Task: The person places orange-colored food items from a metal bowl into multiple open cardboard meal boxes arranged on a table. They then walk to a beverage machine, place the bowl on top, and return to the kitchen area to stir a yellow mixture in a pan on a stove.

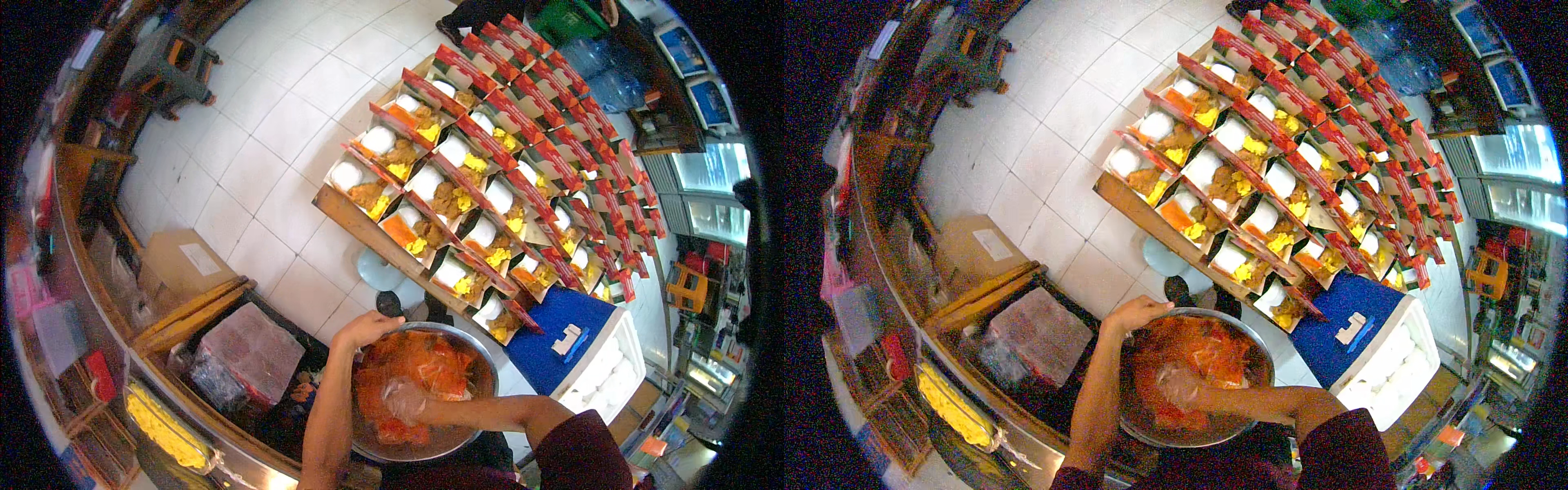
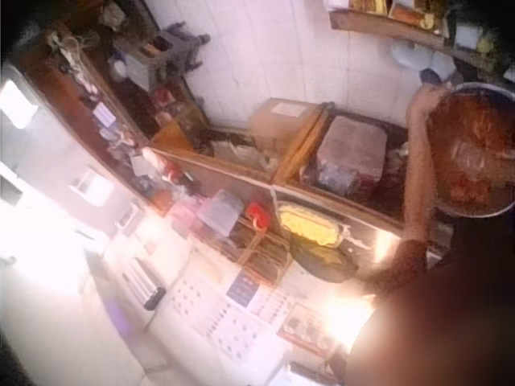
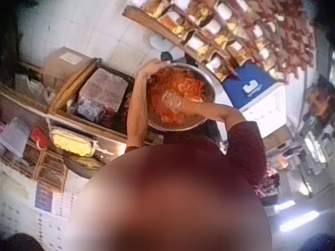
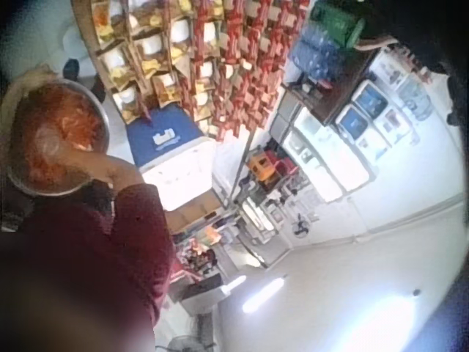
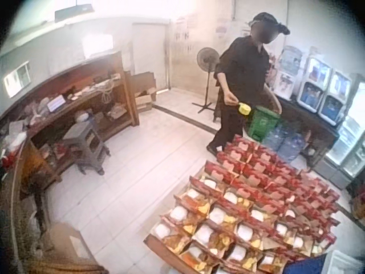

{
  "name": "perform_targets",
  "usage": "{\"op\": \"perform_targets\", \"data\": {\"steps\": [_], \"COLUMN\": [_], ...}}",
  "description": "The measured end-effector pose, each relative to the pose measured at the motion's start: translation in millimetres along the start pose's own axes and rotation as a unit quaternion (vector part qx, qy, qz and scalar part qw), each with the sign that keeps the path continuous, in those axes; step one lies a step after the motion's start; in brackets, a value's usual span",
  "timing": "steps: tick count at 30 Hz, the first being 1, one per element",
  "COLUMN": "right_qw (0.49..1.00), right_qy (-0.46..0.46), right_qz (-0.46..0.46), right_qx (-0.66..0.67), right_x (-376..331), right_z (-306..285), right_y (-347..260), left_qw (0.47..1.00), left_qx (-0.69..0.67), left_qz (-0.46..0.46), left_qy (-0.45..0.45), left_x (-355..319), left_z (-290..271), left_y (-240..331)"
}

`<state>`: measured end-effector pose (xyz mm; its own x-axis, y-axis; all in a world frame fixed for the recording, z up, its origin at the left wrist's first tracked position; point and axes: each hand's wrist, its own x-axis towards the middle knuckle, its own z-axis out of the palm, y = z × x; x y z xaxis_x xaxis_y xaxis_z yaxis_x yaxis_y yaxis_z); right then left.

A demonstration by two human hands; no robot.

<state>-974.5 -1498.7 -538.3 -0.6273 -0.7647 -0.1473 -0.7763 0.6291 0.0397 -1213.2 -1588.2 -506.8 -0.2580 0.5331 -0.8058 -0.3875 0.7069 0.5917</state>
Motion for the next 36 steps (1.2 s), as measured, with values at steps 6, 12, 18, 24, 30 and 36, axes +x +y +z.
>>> {"op": "perform_targets", "data": {"steps": [6,12,18,24,30,36], "right_qw": [0.877,0.655,0.644,0.719,0.780,0.815], "right_qy": [-0.066,-0.128,0.164,0.223,0.115,0.061], "right_qz": [-0.025,0.089,0.453,0.533,0.506,0.477], "right_qx": [0.475,0.740,0.594,0.385,0.350,0.322], "right_x": [-3.2,-4.0,-38.3,0.5,47.0,56.2], "right_z": [-18.4,-77.0,-137.0,-58.9,45.8,89.8], "right_y": [1.3,92.5,286.1,390.5,412.5,410.7], "left_qw": [0.999,0.999,0.993,0.989,0.991,0.992], "left_qx": [-0.035,-0.032,-0.094,-0.108,-0.079,-0.090], "left_qz": [-0.001,-0.009,-0.060,-0.083,-0.094,-0.070], "left_qy": [0.006,-0.026,-0.035,-0.054,-0.053,-0.061], "left_x": [-11.3,-0.4,4.2,3.6,10.7,15.9], "left_z": [-5.2,0.9,3.4,9.5,14.2,20.8], "left_y": [5.2,-6.5,-15.0,1.6,-10.2,-9.7]}}
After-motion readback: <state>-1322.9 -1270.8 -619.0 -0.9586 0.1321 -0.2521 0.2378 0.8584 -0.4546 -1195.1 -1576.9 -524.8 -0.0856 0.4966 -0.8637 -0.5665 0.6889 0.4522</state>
